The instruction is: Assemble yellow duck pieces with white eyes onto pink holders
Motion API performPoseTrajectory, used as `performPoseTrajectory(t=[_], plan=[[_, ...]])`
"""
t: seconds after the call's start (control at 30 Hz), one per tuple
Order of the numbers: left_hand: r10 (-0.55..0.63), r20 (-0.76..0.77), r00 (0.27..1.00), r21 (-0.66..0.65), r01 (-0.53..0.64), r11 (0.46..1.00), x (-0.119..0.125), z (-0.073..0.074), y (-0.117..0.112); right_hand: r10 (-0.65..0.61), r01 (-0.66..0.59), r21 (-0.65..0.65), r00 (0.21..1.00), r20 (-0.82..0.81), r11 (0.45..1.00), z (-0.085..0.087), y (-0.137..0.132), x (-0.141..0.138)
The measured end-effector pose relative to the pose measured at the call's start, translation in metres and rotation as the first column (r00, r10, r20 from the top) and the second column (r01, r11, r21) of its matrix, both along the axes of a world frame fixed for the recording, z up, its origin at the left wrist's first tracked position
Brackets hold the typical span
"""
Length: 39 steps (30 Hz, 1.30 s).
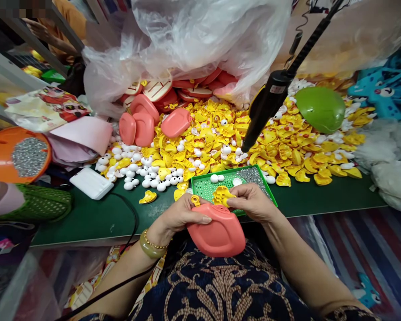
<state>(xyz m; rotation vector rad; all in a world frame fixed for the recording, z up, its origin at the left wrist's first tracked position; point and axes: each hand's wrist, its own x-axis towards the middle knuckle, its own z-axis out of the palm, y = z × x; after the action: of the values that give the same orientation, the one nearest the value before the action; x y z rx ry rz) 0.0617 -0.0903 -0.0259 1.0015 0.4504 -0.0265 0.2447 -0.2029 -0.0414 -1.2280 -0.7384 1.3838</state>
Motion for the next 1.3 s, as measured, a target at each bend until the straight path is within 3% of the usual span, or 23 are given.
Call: performPoseTrajectory(t=[0.13,0.23,0.33,0.53,0.67,0.93,1.13,1.3], plan=[[-0.003,-0.026,1.0,0.052,0.005,0.999,-0.004,0.005,-0.003,0.187,-0.176,-0.08,0.969,0.158,0.981,0.012,-0.002,0.011],[-0.038,-0.028,0.999,0.076,0.04,0.996,-0.006,0.006,-0.004,0.363,-0.365,-0.057,0.875,0.321,0.929,0.021,-0.001,0.017],[-0.045,-0.034,0.998,0.076,0.048,0.996,-0.006,0.006,-0.003,0.437,-0.461,0.001,0.84,0.321,0.887,0.021,0.001,0.014],[0.001,-0.031,1.0,0.005,-0.001,1.0,-0.007,-0.001,-0.005,0.17,-0.172,0.015,0.979,0.11,0.985,0.0,-0.005,-0.01],[0.02,-0.015,1.0,-0.032,-0.02,0.999,-0.007,-0.004,-0.005,0.079,-0.086,0.037,0.982,0.17,0.996,-0.005,-0.013,-0.019],[0.074,-0.072,0.995,-0.043,-0.077,0.996,-0.006,-0.005,-0.008,0.031,-0.116,0.124,0.84,0.542,0.985,-0.001,-0.019,-0.018],[0.146,-0.044,0.988,-0.092,-0.15,0.984,-0.009,-0.005,-0.01,-0.054,-0.058,0.201,0.859,0.508,0.978,-0.003,-0.03,-0.023],[0.124,-0.029,0.992,-0.084,-0.126,0.988,-0.011,-0.005,-0.01,-0.041,-0.076,0.226,0.881,0.472,0.971,0.0,-0.034,-0.024]])
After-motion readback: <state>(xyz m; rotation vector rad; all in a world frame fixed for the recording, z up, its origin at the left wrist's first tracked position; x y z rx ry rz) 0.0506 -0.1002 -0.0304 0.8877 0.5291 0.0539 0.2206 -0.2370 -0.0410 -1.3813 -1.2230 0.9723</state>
